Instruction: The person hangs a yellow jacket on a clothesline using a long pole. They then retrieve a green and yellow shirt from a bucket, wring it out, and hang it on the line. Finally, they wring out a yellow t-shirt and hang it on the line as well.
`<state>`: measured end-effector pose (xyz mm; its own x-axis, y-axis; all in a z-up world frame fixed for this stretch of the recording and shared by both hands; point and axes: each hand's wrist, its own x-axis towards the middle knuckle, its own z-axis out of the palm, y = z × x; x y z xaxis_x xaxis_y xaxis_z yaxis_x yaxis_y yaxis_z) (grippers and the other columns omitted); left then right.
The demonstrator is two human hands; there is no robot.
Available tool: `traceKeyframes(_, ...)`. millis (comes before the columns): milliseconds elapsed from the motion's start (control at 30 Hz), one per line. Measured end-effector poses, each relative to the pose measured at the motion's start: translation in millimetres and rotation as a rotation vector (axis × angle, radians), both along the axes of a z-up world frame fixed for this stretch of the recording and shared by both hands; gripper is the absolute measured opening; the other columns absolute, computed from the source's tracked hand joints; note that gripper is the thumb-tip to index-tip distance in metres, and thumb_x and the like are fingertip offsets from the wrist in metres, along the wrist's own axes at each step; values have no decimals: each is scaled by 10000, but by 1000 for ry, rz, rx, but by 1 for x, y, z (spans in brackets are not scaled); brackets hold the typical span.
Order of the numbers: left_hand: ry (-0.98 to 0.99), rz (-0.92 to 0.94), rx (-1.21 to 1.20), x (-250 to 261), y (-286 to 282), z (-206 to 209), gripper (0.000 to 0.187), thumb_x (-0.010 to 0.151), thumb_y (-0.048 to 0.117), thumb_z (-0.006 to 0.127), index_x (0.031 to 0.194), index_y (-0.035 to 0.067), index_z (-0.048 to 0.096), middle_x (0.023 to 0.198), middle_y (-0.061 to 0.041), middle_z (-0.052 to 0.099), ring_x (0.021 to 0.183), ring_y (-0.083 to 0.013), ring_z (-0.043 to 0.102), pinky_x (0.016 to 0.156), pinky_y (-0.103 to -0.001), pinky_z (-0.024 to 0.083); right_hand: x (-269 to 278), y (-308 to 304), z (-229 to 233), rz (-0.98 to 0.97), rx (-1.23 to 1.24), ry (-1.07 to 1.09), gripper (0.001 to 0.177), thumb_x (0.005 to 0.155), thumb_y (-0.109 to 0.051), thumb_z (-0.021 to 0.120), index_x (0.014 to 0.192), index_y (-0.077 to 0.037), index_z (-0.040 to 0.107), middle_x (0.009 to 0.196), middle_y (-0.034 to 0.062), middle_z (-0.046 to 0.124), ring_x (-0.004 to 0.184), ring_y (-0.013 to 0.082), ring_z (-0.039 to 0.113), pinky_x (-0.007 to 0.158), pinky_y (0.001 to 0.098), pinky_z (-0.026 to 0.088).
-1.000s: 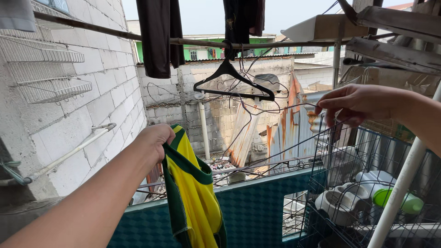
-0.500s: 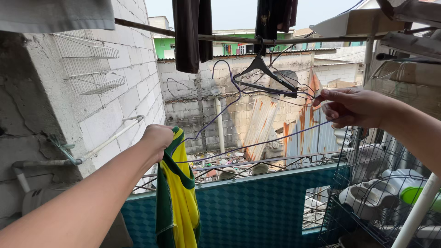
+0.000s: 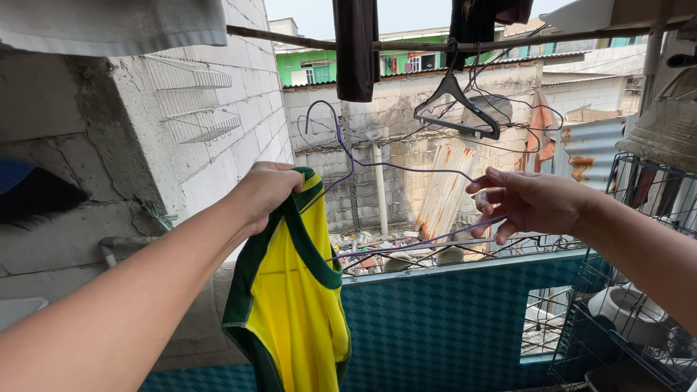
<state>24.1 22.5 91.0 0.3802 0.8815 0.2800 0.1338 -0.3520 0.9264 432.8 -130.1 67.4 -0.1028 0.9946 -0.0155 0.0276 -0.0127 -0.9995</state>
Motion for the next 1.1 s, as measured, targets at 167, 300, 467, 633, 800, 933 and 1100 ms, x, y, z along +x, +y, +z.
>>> traceKeyframes(167, 187, -67, 173, -4, -18, 18, 235, 929, 121, 500, 934, 10, 707, 790, -18, 627, 697, -108, 515, 693, -286, 486, 38, 30, -21, -19, 188, 153, 472, 1075, -463, 416, 1171, -26, 568, 687, -10, 510, 865, 354, 734, 671, 366, 618)
traceKeyframes(300, 305, -38, 80, -11, -20, 20, 322, 925, 144, 487, 1128, 86, 729, 892, -10, 674, 757, -116, 539, 728, -296, 485, 81, 39, -24, 208, 334, 285, 410, 1159, -396, 442, 1144, -15, 594, 625, -25, 439, 898, 365, 745, 704, 350, 620)
traceKeyframes(467, 299, -113, 20, -4, -24, 6, 317, 898, 133, 470, 1072, 72, 728, 945, -38, 709, 817, -124, 603, 799, -288, 524, 83, 24, -19, 134, 308, 228, 409, 1114, -429, 456, 1070, -56, 618, 590, -20, 416, 863, 360, 755, 671, 389, 622)
traceKeyframes(633, 332, -92, 17, 22, -31, 17, 222, 940, 171, 456, 933, 48, 640, 877, -66, 629, 793, -172, 550, 776, -352, 510, 61, 4, -10, -71, 249, 154, 402, 1040, -431, 469, 1034, -58, 620, 543, -24, 357, 911, 288, 756, 680, 394, 616)
traceKeyframes(800, 319, -108, -12, 34, -44, 25, 200, 918, 154, 459, 894, 76, 641, 858, -47, 639, 797, -156, 570, 786, -337, 514, 61, -5, -12, -10, 281, 119, 400, 1070, -416, 482, 1000, -36, 588, 603, 2, 422, 862, 264, 728, 644, 416, 611)
traceKeyframes(933, 147, -216, -94, 44, -41, 24, 145, 914, 99, 492, 900, 50, 628, 851, -51, 626, 777, -162, 589, 752, -337, 538, 50, -2, -24, -18, 248, 111, 386, 1081, -404, 495, 1009, -35, 584, 635, 8, 460, 848, 270, 691, 658, 426, 590)
traceKeyframes(1100, 84, -279, -161, 42, -36, 36, 228, 951, 78, 488, 1031, 26, 695, 920, -80, 723, 795, -160, 674, 779, -306, 572, 10, -4, -29, -206, 232, 448, 460, 1061, -498, 508, 1132, -52, 598, 803, 34, 538, 934, 255, 667, 788, 404, 579)
